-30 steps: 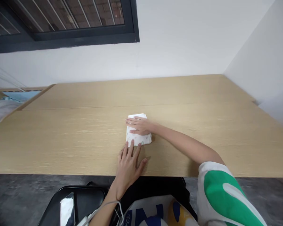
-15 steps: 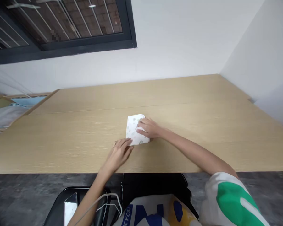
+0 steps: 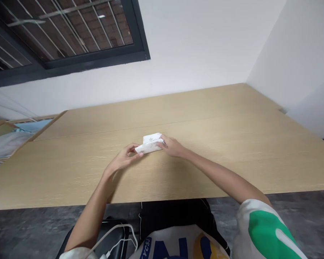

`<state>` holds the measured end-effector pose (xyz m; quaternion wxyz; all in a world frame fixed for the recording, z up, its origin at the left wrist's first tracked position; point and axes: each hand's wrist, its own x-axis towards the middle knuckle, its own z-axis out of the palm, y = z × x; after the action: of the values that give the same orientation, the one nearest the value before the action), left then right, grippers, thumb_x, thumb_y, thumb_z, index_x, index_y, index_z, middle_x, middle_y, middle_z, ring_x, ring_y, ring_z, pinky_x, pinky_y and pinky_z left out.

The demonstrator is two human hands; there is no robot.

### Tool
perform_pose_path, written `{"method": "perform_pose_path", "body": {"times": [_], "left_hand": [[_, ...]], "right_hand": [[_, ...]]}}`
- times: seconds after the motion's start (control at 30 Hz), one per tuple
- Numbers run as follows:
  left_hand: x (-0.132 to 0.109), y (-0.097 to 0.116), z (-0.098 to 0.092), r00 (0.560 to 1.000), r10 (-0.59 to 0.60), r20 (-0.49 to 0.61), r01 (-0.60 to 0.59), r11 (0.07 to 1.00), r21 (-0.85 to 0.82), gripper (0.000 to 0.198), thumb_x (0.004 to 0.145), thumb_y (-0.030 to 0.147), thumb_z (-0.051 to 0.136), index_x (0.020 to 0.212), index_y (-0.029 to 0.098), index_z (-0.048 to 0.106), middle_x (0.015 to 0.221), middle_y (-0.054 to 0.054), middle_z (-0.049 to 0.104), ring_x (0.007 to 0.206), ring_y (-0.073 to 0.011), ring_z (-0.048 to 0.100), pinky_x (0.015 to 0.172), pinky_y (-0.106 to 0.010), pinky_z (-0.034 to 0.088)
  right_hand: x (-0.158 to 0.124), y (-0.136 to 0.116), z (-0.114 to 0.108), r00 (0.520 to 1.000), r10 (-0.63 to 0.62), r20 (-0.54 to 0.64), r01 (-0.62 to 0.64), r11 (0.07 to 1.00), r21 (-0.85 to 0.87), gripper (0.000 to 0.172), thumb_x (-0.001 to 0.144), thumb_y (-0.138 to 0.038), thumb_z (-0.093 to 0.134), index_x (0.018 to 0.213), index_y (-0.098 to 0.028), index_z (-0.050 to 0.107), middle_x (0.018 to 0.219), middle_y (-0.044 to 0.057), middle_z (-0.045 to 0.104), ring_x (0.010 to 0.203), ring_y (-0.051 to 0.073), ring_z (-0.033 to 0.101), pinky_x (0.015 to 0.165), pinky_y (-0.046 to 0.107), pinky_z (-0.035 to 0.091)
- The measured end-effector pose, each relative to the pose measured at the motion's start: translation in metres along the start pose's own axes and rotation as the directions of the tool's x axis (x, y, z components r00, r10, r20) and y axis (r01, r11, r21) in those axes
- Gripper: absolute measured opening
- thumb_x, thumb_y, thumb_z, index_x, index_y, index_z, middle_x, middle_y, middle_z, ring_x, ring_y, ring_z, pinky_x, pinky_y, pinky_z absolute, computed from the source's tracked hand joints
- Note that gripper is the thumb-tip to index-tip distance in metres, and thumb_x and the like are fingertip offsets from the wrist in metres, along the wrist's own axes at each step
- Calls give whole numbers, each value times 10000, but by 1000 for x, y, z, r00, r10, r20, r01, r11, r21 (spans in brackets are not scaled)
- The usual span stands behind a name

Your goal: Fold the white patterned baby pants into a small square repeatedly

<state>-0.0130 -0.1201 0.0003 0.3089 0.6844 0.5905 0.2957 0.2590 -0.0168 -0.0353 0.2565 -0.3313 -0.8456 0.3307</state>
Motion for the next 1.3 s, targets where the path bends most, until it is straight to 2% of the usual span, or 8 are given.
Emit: {"method": "perform_pose_path", "body": {"times": [0.2,0.4,0.53,0.6,0.7,0.77,0.97,1.3], "left_hand": [[57,-16,-4,986,-134,-101,147,981,127,384,860,439,638,1131,168,626,936,-51,723,818,-198,687,733,-311,545],[78,-24,5,975,-183,-124,208,949,237,334,822,274,681,1138,193,612,947,-67,748,848,-230,715,780,-339,563],[73,-20,19,959,-166,-230,236,915,326,392,845,263,672,1221,181,602,1230,-174,700,1188,-331,660,1041,-491,519],[68,-13,33,951,-60,-302,181,902,392,462,896,256,608,1341,142,555,1450,-229,577,1388,-354,536,1177,-537,420],[63,-3,60,953,145,-267,14,856,517,579,985,279,473,1519,62,420,1616,-255,424,1540,-350,380,1272,-524,322],[60,-1,76,970,172,-175,-44,825,564,651,1008,297,413,1599,38,322,1684,-242,337,1602,-359,261,1307,-535,255],[60,-16,91,996,49,-75,5,804,594,750,999,321,361,1677,68,163,1753,-202,169,1647,-318,73,1334,-545,129],[53,-21,77,995,-22,-96,73,825,561,875,1038,600,314,1662,11,143,1740,-266,118,1641,-360,84,1320,-571,139]], "right_hand": [[38,13,18,952,202,-230,-197,979,45,273,1001,-481,556,1051,-213,575,922,50,690,843,227,642,738,331,473],[49,28,39,910,260,-325,-274,962,2,293,995,-372,564,1223,-193,526,1172,128,665,1091,273,638,960,422,505],[46,23,39,895,177,-409,-242,964,-113,364,984,-343,576,1288,-145,544,1275,185,613,1219,304,585,1057,460,484],[41,14,39,891,43,-452,-162,960,-229,409,1032,-365,505,1361,-125,543,1373,215,584,1302,323,545,1112,493,444],[33,0,42,912,-226,-341,75,912,-404,512,1099,-404,348,1503,-124,492,1556,204,504,1475,310,424,1206,506,348],[29,-5,46,926,-314,-210,191,869,-457,573,1111,-416,282,1587,-130,425,1645,174,432,1556,283,331,1253,498,288],[26,2,52,972,-233,-30,187,843,-504,669,1107,-475,236,1657,-106,333,1688,165,374,1594,292,280,1306,532,185],[19,19,44,993,-106,-60,60,852,-520,783,1103,-557,192,1637,3,312,1709,234,280,1602,339,248,1294,510,216]]}}
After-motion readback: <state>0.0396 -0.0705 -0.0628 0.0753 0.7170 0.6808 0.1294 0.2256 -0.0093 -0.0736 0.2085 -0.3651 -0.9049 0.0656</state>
